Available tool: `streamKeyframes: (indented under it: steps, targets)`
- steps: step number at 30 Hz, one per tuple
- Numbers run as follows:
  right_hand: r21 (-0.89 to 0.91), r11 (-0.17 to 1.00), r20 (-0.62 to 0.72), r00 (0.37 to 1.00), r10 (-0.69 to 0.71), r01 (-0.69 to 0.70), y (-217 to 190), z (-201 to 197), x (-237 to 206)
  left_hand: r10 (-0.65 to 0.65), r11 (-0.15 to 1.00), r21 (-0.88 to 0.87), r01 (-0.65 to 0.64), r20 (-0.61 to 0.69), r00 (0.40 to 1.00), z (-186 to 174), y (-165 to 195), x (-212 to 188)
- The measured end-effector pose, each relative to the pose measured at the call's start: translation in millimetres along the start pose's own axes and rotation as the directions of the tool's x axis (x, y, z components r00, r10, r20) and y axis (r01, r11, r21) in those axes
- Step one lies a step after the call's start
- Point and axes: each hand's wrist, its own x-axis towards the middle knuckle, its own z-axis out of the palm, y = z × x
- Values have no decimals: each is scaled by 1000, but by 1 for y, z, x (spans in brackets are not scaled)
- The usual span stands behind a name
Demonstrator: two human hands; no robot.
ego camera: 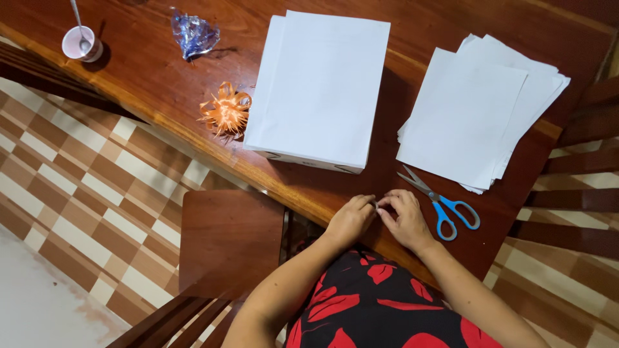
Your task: The person opens a Westinghouse pie cake maker box, looks inside, and closes it. They then place the box on white paper, fold the paper around the box, and use scissors and tape to cut and apply tape, securing the paper wrap around the box.
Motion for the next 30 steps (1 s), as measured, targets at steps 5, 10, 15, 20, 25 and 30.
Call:
streamKeyframes:
  steps: [5,10,15,20,25,30]
  targets:
    - [41,999,-23,1000,13,-12,-1,2,2,-132,987,-106,122,-99,986,0,6,-3]
    - [115,990,-50,995,84,-78,-1,5,7,-197,971,-168,169,-162,967,0,10,-2]
    - [231,955,27,983,184,-185,1,3,12,-216,958,-224,180,-148,965,-8,13,0]
    - [201,973,26,993,112,-115,1,3,11,-212,960,-211,182,-129,969,-20,20,4]
    - [94,995,11,1000,14,-15,-2,4,8,-335,920,-221,323,-17,942,-23,23,8]
    - [-22,999,38,999,-34,35,-6,-1,5,-293,942,-178,285,-19,956,-15,13,4]
